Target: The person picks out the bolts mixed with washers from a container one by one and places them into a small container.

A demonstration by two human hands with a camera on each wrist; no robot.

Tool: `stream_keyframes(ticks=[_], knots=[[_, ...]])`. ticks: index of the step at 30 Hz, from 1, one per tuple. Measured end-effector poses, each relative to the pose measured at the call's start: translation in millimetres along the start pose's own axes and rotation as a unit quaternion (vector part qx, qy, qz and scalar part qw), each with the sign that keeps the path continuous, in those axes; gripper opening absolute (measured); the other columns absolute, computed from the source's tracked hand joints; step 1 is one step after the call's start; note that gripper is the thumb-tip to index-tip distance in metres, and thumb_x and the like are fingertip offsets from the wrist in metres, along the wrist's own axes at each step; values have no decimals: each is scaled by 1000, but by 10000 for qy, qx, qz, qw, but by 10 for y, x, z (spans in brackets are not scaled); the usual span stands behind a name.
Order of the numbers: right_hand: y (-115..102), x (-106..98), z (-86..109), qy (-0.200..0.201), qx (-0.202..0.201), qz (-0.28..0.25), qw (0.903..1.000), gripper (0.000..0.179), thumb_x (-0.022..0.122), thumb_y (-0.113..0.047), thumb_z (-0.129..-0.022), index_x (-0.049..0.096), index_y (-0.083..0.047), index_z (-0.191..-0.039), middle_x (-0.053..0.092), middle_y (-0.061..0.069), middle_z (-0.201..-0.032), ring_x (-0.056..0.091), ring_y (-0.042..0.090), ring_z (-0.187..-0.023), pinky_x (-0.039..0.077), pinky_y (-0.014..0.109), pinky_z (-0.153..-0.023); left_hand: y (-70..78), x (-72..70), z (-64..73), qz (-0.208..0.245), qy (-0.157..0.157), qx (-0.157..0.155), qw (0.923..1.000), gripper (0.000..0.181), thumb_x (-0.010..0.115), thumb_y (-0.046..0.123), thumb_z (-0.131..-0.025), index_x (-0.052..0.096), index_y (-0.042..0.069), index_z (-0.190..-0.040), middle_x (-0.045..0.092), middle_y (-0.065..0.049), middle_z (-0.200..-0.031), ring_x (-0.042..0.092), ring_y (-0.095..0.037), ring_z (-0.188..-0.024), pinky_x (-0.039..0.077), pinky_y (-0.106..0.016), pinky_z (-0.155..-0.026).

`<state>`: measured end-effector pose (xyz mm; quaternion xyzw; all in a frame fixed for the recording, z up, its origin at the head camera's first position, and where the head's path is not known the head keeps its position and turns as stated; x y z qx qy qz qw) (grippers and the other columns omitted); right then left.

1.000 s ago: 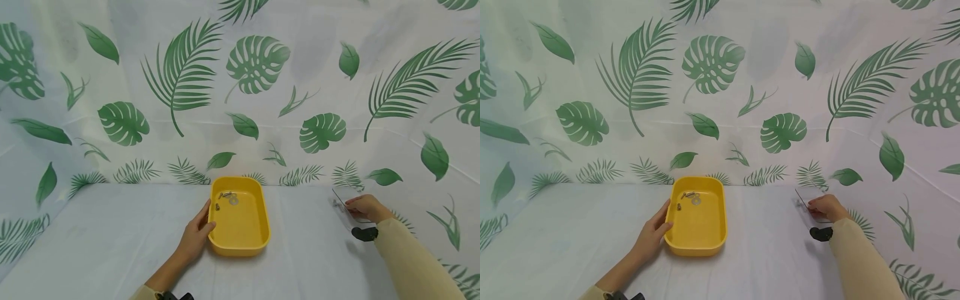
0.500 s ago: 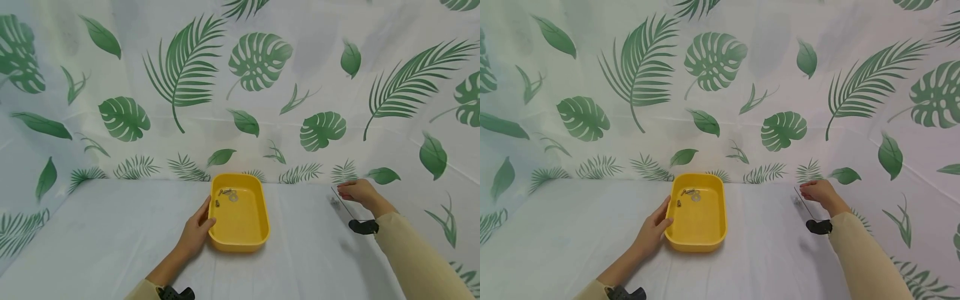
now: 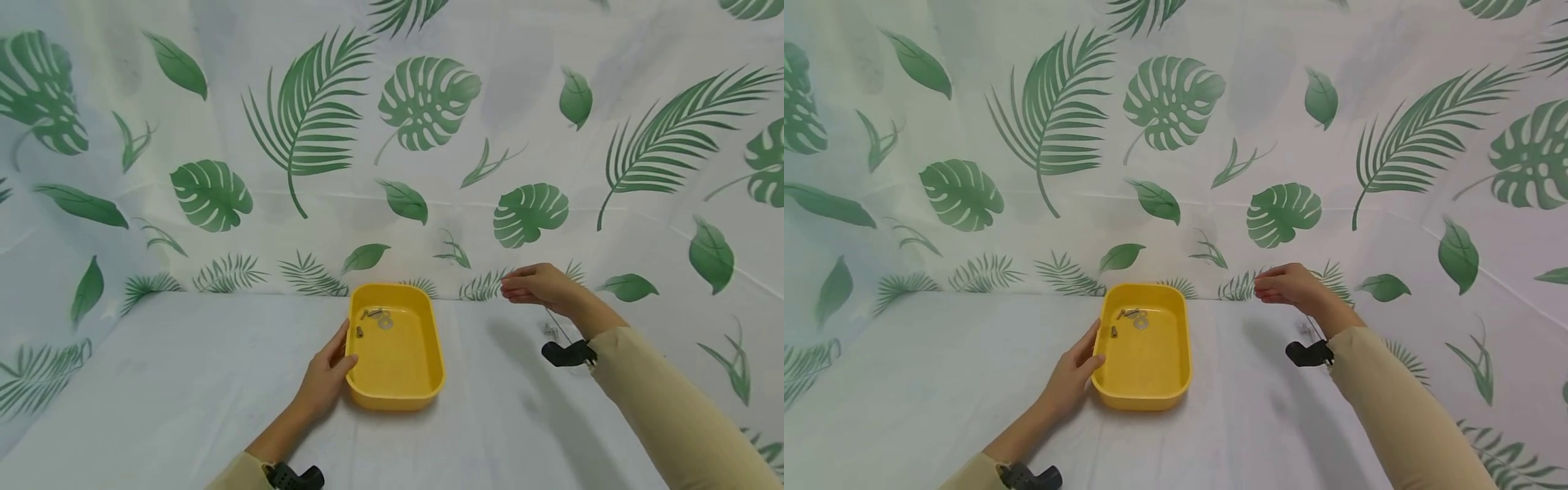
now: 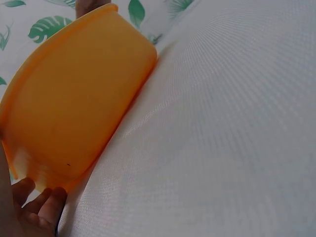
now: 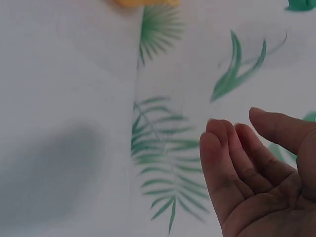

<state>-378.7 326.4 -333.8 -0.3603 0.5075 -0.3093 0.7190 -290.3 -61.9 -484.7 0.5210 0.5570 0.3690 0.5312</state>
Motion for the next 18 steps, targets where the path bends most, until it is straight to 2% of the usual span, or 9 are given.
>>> stream_keyframes(ticks=[5, 11, 14, 18], knots=[[-204, 260, -33, -279, 22, -68, 9996, 56, 57, -20, -103, 42, 17, -142, 72, -4, -101, 71, 6, -92, 60, 29, -95, 12, 10, -3, 75, -10, -55, 10000, 66, 54, 15, -100, 29, 28, -160, 30, 6, -167, 34, -20, -153, 30, -46, -124], [-411, 596, -62, -512, 11, 62, 9987, 53, 58, -25, -102, 49, 8, -142, 69, 16, -124, 72, 21, -106, 60, 34, -96, 30, 1, -3, 12, 22, -53, 10000, 66, 54, 15, -100, 29, 28, -160, 29, 5, -167, 32, -21, -154, 27, -46, -125], [-475, 770, -88, -688, 21, -141, 9975, 51, 58, -26, -102, 50, 5, -142, 66, 21, -131, 70, 30, -114, 60, 36, -96, 22, 6, 3, -8, 4, -101, 9999, 66, 54, 16, -101, 29, 29, -160, 29, 5, -167, 32, -21, -153, 28, -47, -125], [-536, 985, -147, -846, 87, -442, 9954, 50, 59, -26, -102, 50, 4, -142, 63, 24, -135, 68, 34, -120, 59, 39, -97, 14, 14, 14, 27, 8, -74, 10000, 66, 54, 15, -101, 29, 28, -160, 30, 3, -166, 36, -23, -152, 29, -47, -124]])
Point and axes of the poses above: each hand's wrist, its own z-axis away from the middle knuckle, its own x-axis out of the palm, y = z × x, the point moved 4 cm from there along -z, towards the middle knuckle
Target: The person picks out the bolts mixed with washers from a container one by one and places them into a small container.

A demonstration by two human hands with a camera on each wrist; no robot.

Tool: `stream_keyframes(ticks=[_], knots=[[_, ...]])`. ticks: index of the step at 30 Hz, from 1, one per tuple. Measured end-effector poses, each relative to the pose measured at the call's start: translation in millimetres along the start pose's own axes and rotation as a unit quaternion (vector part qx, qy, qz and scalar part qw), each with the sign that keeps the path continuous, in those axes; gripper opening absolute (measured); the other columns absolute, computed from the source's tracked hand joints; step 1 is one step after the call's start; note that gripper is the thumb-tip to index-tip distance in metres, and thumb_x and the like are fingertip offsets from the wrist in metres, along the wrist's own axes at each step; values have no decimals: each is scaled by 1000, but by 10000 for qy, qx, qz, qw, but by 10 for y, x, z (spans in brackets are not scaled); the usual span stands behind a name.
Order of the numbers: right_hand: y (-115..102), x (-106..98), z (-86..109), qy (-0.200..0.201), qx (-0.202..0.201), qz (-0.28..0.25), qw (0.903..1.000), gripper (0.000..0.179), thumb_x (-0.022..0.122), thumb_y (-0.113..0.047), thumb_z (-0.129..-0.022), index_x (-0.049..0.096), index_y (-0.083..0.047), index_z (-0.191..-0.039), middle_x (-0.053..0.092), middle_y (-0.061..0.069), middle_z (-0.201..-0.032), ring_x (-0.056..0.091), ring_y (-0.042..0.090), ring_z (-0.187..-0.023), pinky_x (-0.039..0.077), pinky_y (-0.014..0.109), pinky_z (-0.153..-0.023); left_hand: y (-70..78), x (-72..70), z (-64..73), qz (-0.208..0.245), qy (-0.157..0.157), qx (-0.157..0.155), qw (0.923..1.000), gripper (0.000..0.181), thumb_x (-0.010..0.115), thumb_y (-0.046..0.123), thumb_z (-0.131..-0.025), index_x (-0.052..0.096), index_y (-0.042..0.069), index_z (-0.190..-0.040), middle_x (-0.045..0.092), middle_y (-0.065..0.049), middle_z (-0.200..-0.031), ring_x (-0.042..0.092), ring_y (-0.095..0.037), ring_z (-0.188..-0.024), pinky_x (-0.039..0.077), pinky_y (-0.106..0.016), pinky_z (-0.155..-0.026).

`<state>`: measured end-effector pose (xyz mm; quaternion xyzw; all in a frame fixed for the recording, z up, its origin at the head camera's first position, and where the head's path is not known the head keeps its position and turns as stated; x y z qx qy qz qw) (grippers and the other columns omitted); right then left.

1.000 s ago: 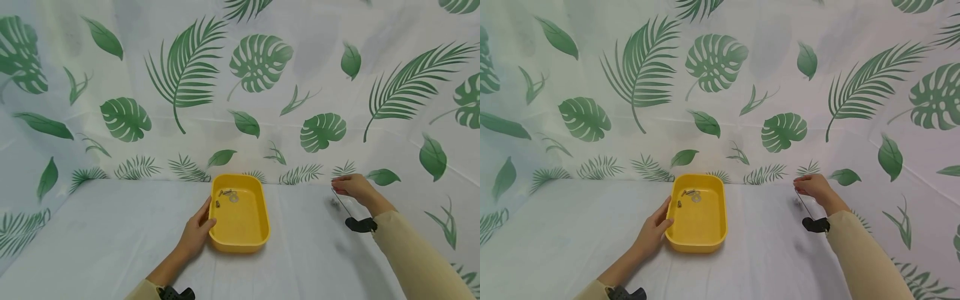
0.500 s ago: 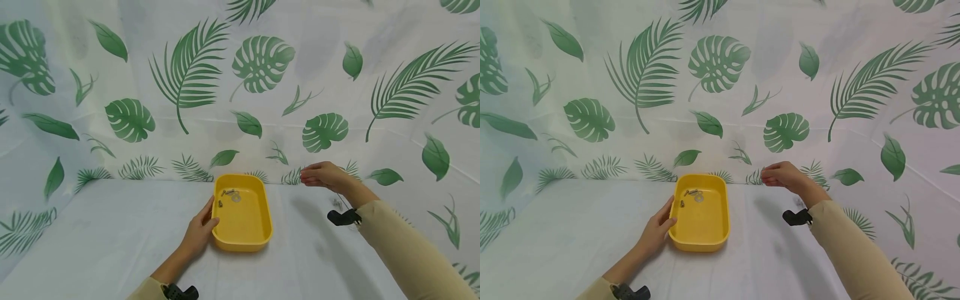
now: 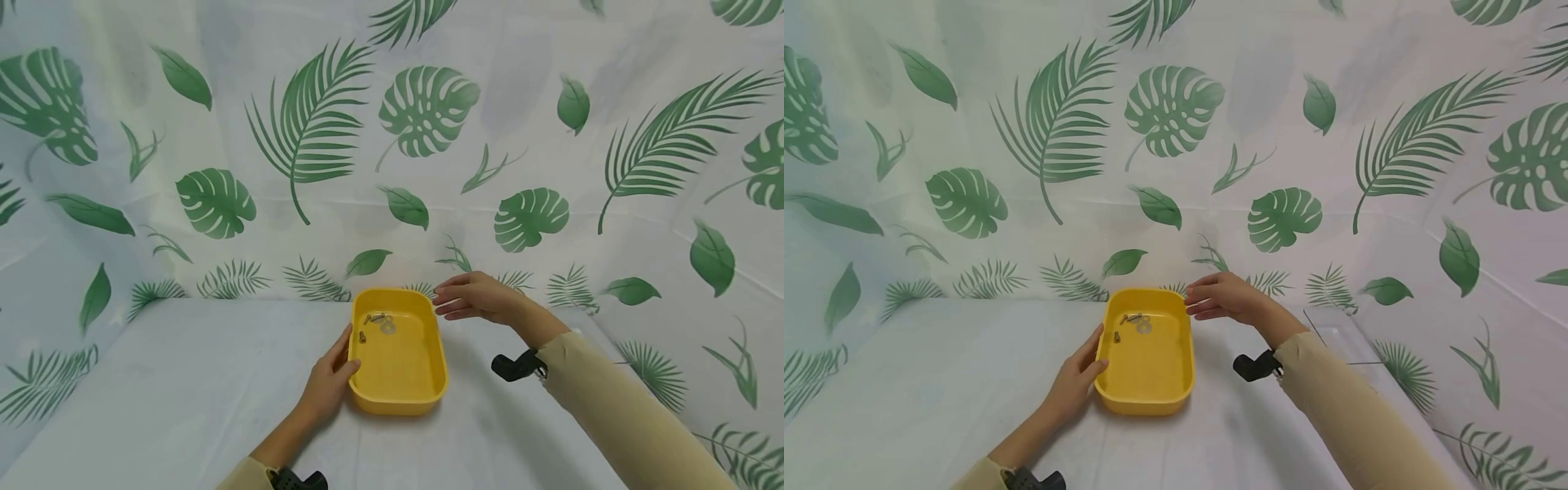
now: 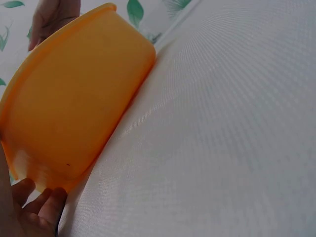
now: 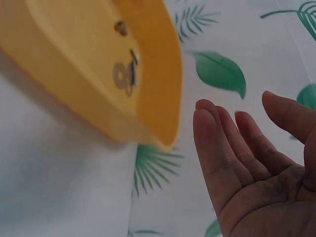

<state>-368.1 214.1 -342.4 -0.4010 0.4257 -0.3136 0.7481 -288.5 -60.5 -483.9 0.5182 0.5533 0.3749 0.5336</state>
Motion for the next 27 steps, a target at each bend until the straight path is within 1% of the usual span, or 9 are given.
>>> stream_keyframes(ticks=[4, 7, 11, 16, 20, 27], knots=[[-27, 210, -118, -58, 62, -278, 9996, 52, 59, -24, -102, 48, 5, -143, 62, 26, -136, 72, 30, -113, 58, 40, -98, -23, -12, -1, 23, 22, 34, 10000, 66, 54, 15, -100, 30, 28, -160, 31, 2, -166, 37, -23, -151, 29, -47, -124], [-26, 358, -200, -110, 132, -470, 9987, 52, 59, -22, -102, 47, 7, -144, 65, 24, -132, 74, 25, -107, 56, 43, -101, -42, -11, -6, -5, 17, 23, 10000, 66, 54, 15, -100, 29, 27, -160, 30, 3, -167, 36, -23, -152, 30, -47, -124], [-16, 545, -284, -198, 172, -575, 9980, 51, 60, -22, -102, 49, 7, -142, 67, 23, -129, 74, 25, -107, 54, 44, -103, -51, -1, -23, -68, 5, 9, 10000, 66, 54, 16, -100, 29, 27, -160, 29, 3, -167, 36, -22, -152, 31, -46, -123], [33, 765, -405, -287, 96, -691, 9972, 49, 59, -21, -102, 53, 10, -138, 65, 27, -132, 73, 27, -110, 57, 41, -100, -48, 4, -23, -91, 80, 15, 9999, 66, 55, 15, -99, 31, 28, -160, 32, 3, -166, 40, -23, -150, 33, -46, -122], [115, 901, -551, -325, 120, -837, 9959, 44, 58, -19, -102, 57, 10, -135, 66, 26, -131, 73, 28, -110, 58, 40, -99, -44, 2, -16, -45, 83, 11, 10000, 66, 55, 15, -99, 31, 27, -160, 33, 1, -166, 41, -24, -149, 34, -47, -122], [239, 1039, -773, -199, 426, -958, 9943, 39, 58, -19, -102, 63, 8, -130, 70, 24, -125, 72, 30, -113, 60, 36, -96, -28, 0, -27, 11, 12, 70, 10000, 66, 54, 16, -99, 31, 26, -160, 33, -1, -166, 43, -25, -148, 37, -45, -120]])
Point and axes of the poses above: each hand's wrist, its own z-axis away from the middle knuckle, its own x-axis out of the palm, y = z × x, the point moved 4 cm from there along -z, towards the middle knuckle
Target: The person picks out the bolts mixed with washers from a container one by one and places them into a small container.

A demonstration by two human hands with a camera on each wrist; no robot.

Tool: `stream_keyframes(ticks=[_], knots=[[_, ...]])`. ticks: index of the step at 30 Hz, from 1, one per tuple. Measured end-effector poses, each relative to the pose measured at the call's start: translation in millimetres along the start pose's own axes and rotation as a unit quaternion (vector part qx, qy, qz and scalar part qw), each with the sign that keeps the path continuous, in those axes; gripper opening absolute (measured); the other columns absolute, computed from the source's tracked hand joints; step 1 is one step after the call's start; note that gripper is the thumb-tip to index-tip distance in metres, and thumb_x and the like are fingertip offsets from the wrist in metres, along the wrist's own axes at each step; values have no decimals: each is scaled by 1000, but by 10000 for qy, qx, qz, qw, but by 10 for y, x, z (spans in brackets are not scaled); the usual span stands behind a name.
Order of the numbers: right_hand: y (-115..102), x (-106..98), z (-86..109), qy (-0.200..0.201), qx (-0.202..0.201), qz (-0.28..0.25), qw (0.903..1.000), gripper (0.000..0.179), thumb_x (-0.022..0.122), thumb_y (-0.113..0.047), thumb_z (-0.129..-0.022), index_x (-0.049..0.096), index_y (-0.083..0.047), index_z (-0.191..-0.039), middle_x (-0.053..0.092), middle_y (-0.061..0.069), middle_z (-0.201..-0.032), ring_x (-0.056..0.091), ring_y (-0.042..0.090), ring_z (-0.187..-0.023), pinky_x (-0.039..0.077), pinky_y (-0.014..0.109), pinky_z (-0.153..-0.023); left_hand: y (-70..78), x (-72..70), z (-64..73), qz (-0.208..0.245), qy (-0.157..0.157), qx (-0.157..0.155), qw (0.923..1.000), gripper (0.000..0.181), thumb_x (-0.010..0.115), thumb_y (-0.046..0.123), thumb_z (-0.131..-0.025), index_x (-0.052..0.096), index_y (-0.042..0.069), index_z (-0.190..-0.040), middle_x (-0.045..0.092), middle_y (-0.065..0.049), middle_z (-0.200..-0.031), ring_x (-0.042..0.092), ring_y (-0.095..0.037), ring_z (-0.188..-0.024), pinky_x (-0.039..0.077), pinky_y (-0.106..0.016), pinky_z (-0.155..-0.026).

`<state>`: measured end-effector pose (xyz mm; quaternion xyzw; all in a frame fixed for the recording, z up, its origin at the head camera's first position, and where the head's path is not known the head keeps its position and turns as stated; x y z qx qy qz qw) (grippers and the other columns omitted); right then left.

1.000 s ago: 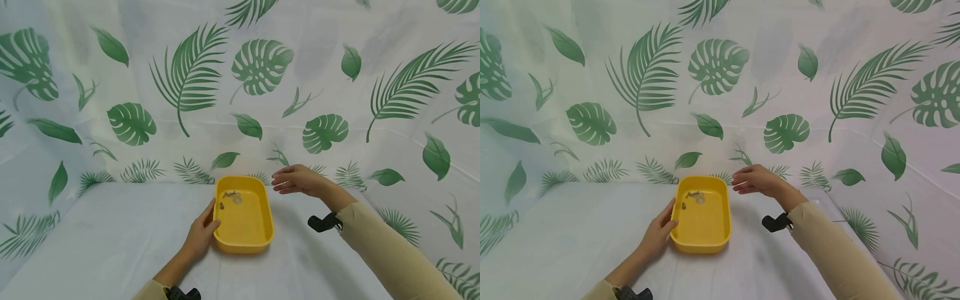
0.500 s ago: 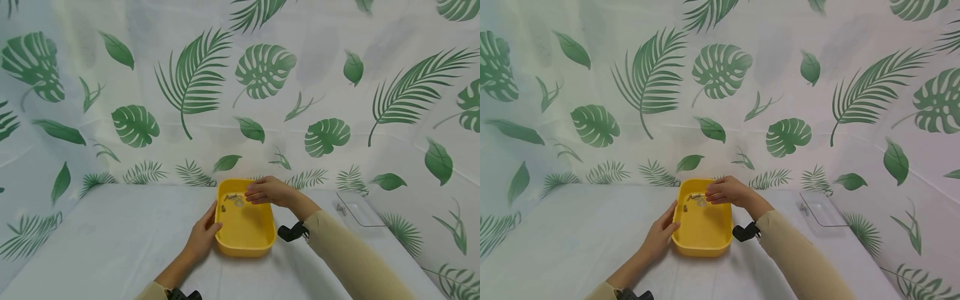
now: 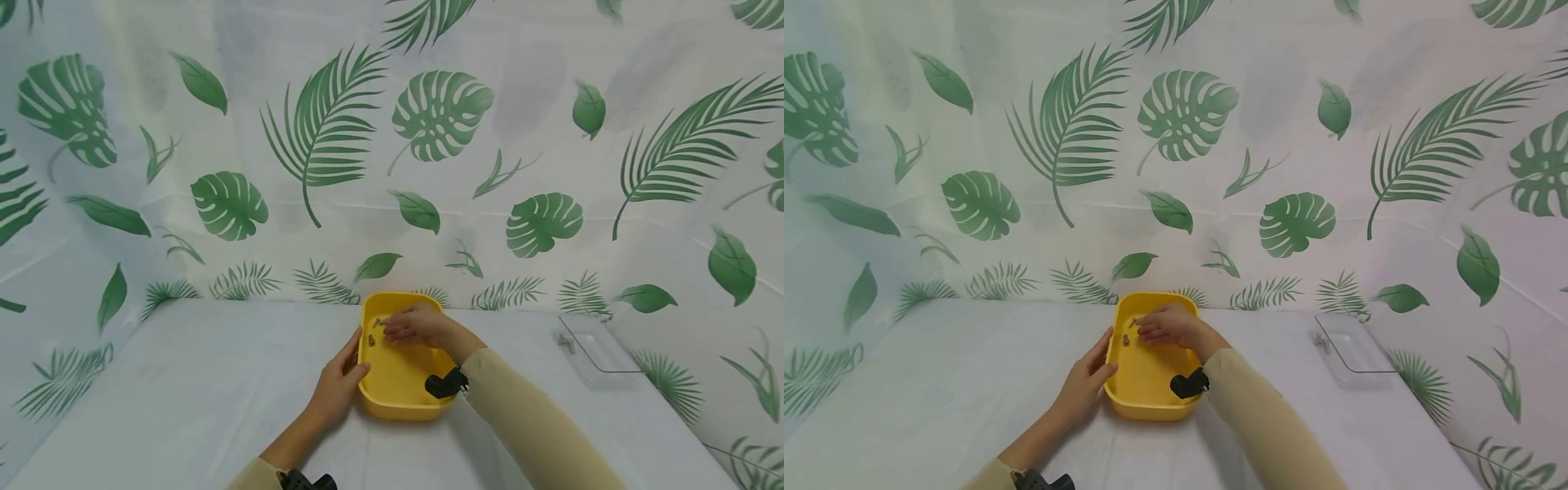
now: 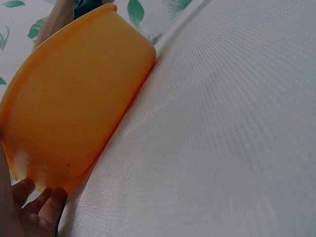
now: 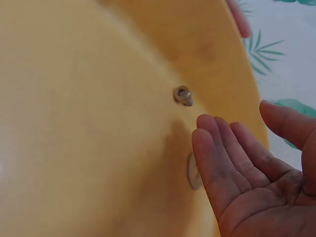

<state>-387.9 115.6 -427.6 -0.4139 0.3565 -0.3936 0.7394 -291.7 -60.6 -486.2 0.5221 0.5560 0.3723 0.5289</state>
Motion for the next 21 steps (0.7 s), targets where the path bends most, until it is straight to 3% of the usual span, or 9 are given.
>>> stream_keyframes(ticks=[5, 12, 21], knots=[[41, 67, -98, 2, -24, 43, 10000, 37, 59, -18, -102, 65, 8, -128, 73, 22, -120, 73, 30, -110, 58, 40, -98, -4, -3, -3, 30, 5, 28, 10000, 66, 55, 16, -99, 31, 27, -160, 33, -2, -165, 45, -26, -146, 39, -45, -119], [122, 112, -173, 94, -53, 49, 9999, 34, 60, -18, -100, 68, 6, -123, 76, 18, -114, 76, 26, -101, 62, 36, -91, -20, 15, -3, -102, 40, 46, 9999, 66, 56, 17, -98, 32, 27, -159, 37, -3, -164, 50, -27, -143, 43, -46, -116], [105, 194, -208, -297, 37, -3, 9996, 34, 59, -19, -102, 69, 7, -121, 76, 18, -112, 77, 23, -95, 63, 36, -87, -28, 4, -9, -191, 80, 34, 9998, 66, 55, 15, -99, 32, 27, -160, 35, -1, -165, 47, -26, -145, 40, -47, -118]])
Point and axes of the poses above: each hand's wrist, its own z-axis away from the middle knuckle, its own x-axis out of the palm, y = z × x, the point moved 4 cm from there along -z, towards the middle knuckle
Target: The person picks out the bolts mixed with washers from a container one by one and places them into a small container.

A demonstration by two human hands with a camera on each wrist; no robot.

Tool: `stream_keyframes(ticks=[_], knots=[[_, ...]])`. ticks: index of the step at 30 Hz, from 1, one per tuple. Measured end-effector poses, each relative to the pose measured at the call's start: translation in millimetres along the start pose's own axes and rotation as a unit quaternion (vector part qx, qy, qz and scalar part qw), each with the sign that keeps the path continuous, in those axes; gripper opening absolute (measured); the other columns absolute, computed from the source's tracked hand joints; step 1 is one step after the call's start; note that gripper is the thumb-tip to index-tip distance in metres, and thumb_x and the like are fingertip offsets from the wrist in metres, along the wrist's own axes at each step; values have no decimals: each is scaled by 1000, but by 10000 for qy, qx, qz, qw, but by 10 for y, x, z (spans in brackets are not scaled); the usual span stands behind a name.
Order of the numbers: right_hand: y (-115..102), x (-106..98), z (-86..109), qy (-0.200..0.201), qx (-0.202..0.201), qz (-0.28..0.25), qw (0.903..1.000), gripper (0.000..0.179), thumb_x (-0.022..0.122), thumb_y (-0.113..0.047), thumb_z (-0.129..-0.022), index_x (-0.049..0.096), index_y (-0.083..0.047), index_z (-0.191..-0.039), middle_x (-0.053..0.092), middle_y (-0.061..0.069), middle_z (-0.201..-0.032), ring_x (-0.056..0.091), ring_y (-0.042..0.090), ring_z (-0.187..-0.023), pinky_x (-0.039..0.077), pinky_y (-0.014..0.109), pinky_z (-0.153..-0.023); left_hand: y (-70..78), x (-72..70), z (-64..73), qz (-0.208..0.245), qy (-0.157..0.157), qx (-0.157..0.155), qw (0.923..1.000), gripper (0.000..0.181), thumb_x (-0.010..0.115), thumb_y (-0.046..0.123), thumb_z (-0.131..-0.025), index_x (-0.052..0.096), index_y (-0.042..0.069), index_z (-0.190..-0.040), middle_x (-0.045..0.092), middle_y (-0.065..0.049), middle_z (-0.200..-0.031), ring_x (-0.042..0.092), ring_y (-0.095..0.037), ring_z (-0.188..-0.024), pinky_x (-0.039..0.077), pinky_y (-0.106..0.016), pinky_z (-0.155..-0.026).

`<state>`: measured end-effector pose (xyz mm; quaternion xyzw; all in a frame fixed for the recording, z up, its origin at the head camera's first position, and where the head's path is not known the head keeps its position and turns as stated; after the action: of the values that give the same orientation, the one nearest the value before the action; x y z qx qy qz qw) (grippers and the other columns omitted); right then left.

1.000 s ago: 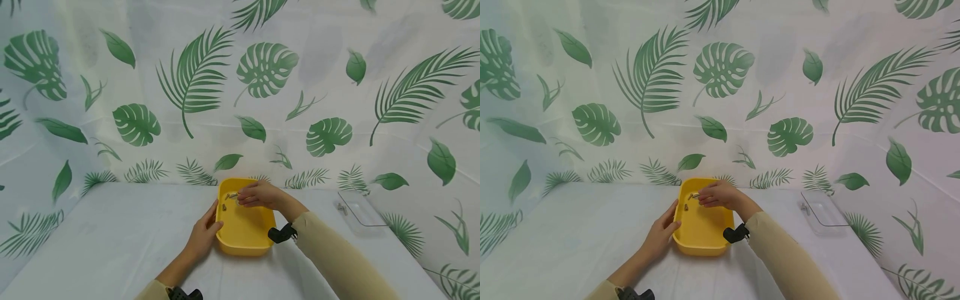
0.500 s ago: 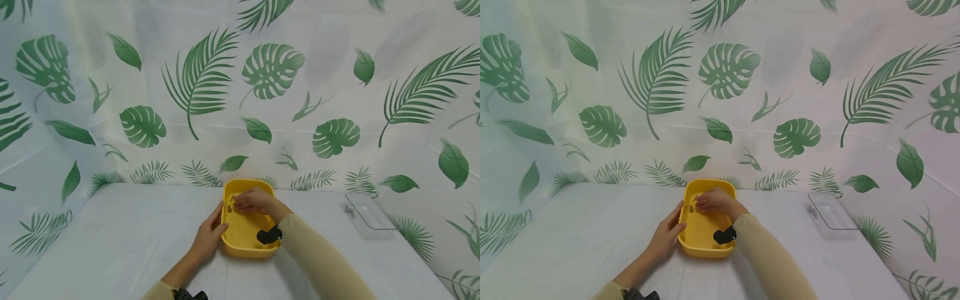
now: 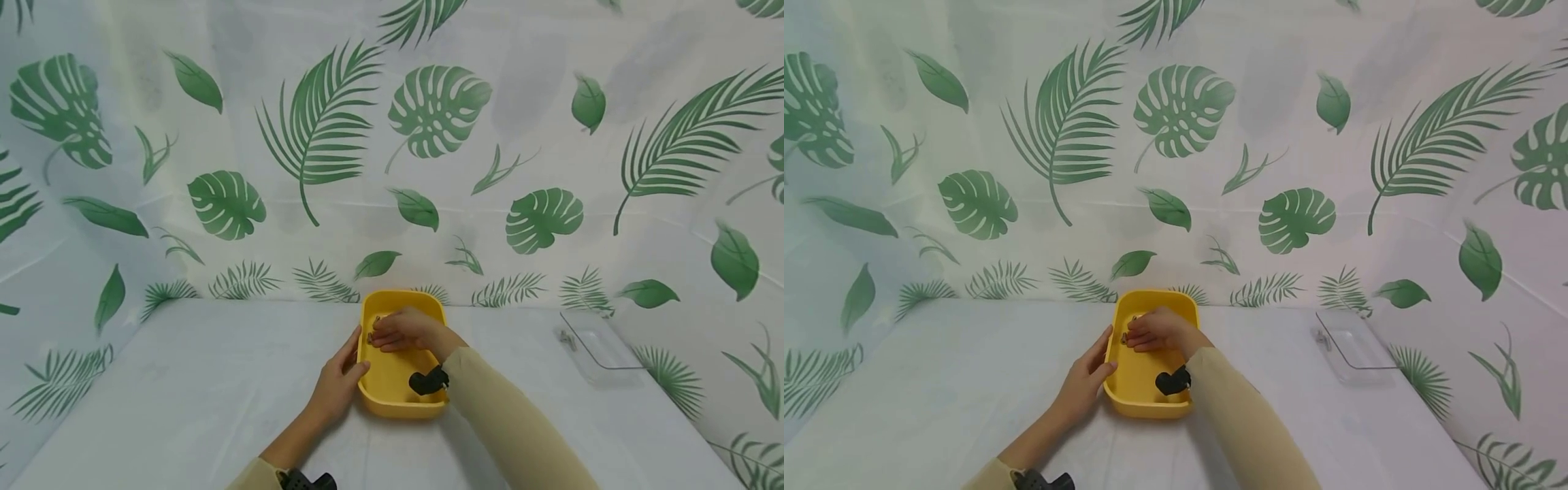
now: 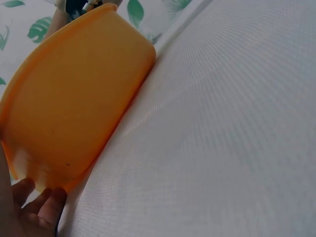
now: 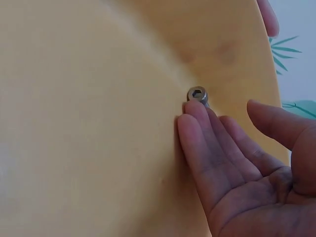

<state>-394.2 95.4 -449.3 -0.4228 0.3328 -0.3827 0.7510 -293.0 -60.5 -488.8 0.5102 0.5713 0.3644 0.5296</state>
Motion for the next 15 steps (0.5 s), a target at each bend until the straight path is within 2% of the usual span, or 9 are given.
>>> stream_keyframes(ticks=[6, 15], knots=[[-53, 68, -35, 79, 18, -73, 9999, 29, 60, -15, -100, 70, 5, -118, 76, 17, -109, 76, 24, -96, 62, 37, -89, 19, -30, -5, -38, 24, 12, 10000, 66, 54, 15, -100, 30, 27, -160, 34, 0, -165, 44, -25, -147, 38, -47, -119], [-51, 142, -34, 341, 17, 253, 9991, 29, 64, -6, -96, 69, 5, -123, 76, 16, -109, 76, 20, -91, 63, 34, -87, 14, -10, 8, 49, -55, -72, 9999, 67, 54, 15, -99, 30, 26, -160, 33, 0, -166, 44, -26, -147, 36, -46, -120]])
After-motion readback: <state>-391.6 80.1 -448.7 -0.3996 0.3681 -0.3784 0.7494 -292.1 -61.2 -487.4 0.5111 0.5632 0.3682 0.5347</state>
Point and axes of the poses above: each hand's wrist, its own z-axis away from the middle knuckle, its own x-axis out of the palm, y = z × x, the point moved 4 cm from there along -z, towards the middle knuckle
